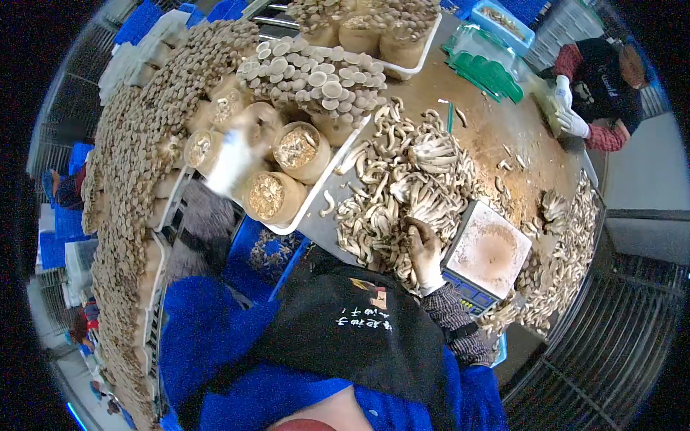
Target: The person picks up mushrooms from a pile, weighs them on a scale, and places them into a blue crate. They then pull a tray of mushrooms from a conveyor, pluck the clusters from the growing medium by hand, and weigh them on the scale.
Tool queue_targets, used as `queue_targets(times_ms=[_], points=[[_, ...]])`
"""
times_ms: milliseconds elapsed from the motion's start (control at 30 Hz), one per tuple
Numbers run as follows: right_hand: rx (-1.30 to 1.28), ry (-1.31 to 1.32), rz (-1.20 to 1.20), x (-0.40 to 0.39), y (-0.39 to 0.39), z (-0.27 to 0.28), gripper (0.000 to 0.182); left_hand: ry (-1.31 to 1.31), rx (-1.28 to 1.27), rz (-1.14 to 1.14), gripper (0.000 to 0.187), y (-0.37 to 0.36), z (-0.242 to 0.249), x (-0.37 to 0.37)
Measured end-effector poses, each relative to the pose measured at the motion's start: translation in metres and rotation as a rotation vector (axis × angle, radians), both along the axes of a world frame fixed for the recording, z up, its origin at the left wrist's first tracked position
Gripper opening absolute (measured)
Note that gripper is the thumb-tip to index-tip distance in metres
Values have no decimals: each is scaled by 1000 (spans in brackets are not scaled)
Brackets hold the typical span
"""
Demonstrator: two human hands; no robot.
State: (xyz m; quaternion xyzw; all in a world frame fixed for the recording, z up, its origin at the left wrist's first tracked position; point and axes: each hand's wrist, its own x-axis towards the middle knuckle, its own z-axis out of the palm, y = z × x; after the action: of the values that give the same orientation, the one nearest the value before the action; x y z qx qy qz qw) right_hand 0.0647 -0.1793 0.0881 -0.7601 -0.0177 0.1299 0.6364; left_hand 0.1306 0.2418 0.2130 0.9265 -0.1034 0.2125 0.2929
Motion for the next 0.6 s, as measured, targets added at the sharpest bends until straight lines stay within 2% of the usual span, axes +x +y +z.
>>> queue_targets(times_ms=[67,100,133,167,200,233,300,333,367,400,433,467,500,533,567,600], points=[[7,-24,-43,-2,-1,-10,24,402,-90,50,24,-64,-20,-32],[-55,-22,-52,0,0,-13,25,533,-476,-32,23,-86,-107,-33],[-118,-20,-59,4,1,-14,25,465,-79,-188,27,-129,-40,-43],[-41,-27,-9,9,8,-5,26,286,115,-258,32,-145,-100,-44],[-48,51,32,13,16,16,26,623,134,-220,38,-170,-110,-44],[-51,-18,96,19,22,20,26,696,145,-82,42,-185,-141,-41],[-47,-162,212,36,31,16,27,648,100,-82,53,-190,-197,-38],[66,86,189,38,39,35,27,632,43,-63,55,-191,-205,-35],[62,85,221,46,45,36,27,635,-6,9,54,-189,-202,-32],[57,84,254,56,50,36,27,619,-192,66,52,-187,-156,-27],[162,84,242,64,55,20,29,408,-338,170,49,-183,-158,-23],[59,-51,250,74,63,20,32,192,-475,270,47,-178,-163,-17],[53,-60,232,87,75,18,32,73,-411,369,48,-169,-168,-5],[47,-66,217,101,87,17,33,31,-556,436,53,-168,-173,2],[165,-63,176,118,102,-2,37,197,-1283,294,56,-167,-165,15],[52,-128,200,138,114,-20,43,365,-1997,89,58,-166,-163,30]])
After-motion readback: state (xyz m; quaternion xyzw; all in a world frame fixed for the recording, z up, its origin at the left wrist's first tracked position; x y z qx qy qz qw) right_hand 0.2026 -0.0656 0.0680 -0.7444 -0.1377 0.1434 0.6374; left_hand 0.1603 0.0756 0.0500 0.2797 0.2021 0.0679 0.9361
